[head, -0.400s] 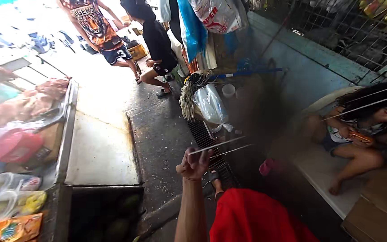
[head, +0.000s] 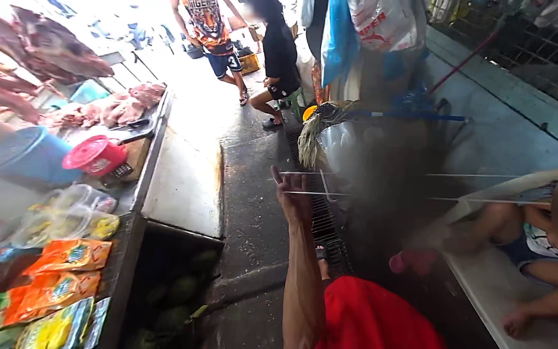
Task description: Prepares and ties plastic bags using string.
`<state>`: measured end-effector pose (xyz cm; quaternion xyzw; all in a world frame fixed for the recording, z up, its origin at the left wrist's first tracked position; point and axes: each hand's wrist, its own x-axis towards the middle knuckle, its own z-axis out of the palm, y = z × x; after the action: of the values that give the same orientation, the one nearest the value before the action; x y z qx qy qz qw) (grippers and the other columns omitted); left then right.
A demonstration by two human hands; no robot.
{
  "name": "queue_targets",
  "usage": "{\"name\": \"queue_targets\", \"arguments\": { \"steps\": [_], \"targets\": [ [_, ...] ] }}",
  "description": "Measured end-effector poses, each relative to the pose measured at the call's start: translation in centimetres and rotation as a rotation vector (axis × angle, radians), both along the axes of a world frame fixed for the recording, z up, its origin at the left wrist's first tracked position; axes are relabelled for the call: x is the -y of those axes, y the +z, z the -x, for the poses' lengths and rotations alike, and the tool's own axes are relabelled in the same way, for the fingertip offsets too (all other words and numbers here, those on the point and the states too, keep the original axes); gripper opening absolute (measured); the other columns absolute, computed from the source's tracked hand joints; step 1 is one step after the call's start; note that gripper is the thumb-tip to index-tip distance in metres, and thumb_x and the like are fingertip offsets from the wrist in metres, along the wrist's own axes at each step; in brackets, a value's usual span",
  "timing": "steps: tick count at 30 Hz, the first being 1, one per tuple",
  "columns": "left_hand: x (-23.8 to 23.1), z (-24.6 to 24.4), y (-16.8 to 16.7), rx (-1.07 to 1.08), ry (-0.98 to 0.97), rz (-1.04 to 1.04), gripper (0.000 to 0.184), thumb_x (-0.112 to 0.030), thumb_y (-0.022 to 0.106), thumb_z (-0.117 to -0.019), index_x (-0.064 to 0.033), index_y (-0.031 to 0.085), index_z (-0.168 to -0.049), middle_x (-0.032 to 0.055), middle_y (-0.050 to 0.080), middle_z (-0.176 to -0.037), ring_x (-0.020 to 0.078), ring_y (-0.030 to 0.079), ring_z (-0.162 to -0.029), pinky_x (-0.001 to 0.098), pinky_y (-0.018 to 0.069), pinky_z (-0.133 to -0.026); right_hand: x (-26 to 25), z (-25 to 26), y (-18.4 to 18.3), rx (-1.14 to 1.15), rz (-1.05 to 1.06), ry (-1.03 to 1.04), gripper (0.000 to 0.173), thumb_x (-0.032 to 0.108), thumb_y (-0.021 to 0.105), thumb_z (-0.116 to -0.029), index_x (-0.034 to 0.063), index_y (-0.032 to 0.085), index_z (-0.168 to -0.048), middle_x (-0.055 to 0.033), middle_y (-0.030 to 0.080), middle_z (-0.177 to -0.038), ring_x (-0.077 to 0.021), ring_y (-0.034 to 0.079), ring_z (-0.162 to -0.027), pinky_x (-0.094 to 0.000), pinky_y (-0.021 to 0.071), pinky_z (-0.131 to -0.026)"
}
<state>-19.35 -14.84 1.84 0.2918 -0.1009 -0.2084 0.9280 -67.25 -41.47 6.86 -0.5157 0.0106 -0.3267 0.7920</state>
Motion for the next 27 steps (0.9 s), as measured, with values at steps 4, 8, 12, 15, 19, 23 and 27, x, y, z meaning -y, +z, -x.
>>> {"name": "queue_targets", "arguments": {
  "steps": [4, 8, 12, 15, 19, 23, 27],
  "targets": [
    [-0.1, -1.2, 1.0, -0.377, -0.162, 0.292, 0.098, -0.082, 0.008, -0.0933, -0.0098, 0.037, -0.153, 0.0136, 0.054, -0.147, 0.0284, 0.054, -0.136, 0.0433, 0.0434, -0.114, -8.0, -7.5, 5.5, -0.100, -0.338, -0.400, 0.021, 0.019, 0.031, -0.1090, 0.0139, 0.051, -0.111, 0.0070, 0.059, -0.074, -0.0045, 0.066, -0.071, -0.0228, 0.0597, -0.077],
    [-2.6, -0.9, 0.3, -0.195, -0.540, 0.343, 0.066, -0.064, 0.041, -0.0986, -0.0133, 0.063, -0.134, -0.0005, 0.070, -0.095, 0.0071, 0.064, -0.074, 0.0225, 0.0558, -0.068, -10.1, -10.5, 8.5, -0.107, -0.590, -0.664, 0.030, 0.016, 0.014, -0.1093, 0.0124, 0.043, -0.102, 0.0072, 0.051, -0.064, -0.0020, 0.062, -0.059, -0.0177, 0.0594, -0.069],
    [-4.6, -0.7, 0.4, 0.424, -0.755, -0.393, 0.080, -0.050, 0.085, -0.0753, -0.0126, 0.059, -0.141, -0.0006, 0.067, -0.097, 0.0027, 0.051, -0.058, 0.0193, 0.0452, -0.051, -7.8, -6.3, 3.9, -0.121, -0.505, -0.485, 0.028, 0.018, 0.027, -0.1076, 0.0114, 0.054, -0.106, 0.0048, 0.059, -0.076, -0.0041, 0.064, -0.069, -0.0189, 0.0584, -0.073],
    [-4.2, 1.6, 1.4, 1.094, -0.784, -1.003, 0.072, -0.040, 0.084, -0.0776, -0.0060, 0.060, -0.137, 0.0029, 0.068, -0.110, 0.0084, 0.059, -0.075, 0.0289, 0.0533, -0.067, -6.9, -4.6, 1.5, -0.174, -0.304, -0.342, 0.021, 0.021, 0.049, -0.1042, 0.0154, 0.069, -0.111, 0.0056, 0.066, -0.086, -0.0026, 0.063, -0.070, -0.0164, 0.0553, -0.067],
    [-3.2, 5.0, 0.5, 1.356, -0.804, -1.376, 0.029, -0.031, 0.077, -0.0874, -0.0059, 0.074, -0.102, 0.0113, 0.073, -0.094, 0.0277, 0.070, -0.091, 0.0535, 0.0551, -0.086, -8.6, -5.7, 1.9, -0.233, -0.185, -0.398, 0.020, 0.022, 0.049, -0.1037, 0.0196, 0.070, -0.105, 0.0075, 0.063, -0.081, -0.0009, 0.057, -0.062, -0.0154, 0.0521, -0.059],
    [-3.5, 5.8, -1.2, 1.323, -0.623, -1.288, 0.022, -0.028, 0.076, -0.0873, -0.0063, 0.072, -0.081, 0.0069, 0.067, -0.084, 0.0222, 0.066, -0.087, 0.0449, 0.0540, -0.083, -11.0, -7.2, 1.2, -0.515, 0.009, -0.568, 0.021, 0.019, 0.048, -0.1025, 0.0245, 0.068, -0.098, 0.0130, 0.054, -0.070, 0.0002, 0.047, -0.055, -0.0172, 0.0452, -0.054],
    [-3.2, 8.0, -0.9, 1.376, -0.580, -1.271, 0.022, -0.024, 0.075, -0.0882, -0.0042, 0.072, -0.081, 0.0102, 0.065, -0.090, 0.0257, 0.063, -0.094, 0.0433, 0.0523, -0.087, -15.2, -11.6, -1.0, -0.803, 0.439, -0.511, 0.022, 0.024, 0.061, -0.0969, 0.0053, 0.073, -0.098, 0.0015, 0.065, -0.084, -0.0045, 0.060, -0.073, -0.0250, 0.0541, -0.068]
  ]
}}
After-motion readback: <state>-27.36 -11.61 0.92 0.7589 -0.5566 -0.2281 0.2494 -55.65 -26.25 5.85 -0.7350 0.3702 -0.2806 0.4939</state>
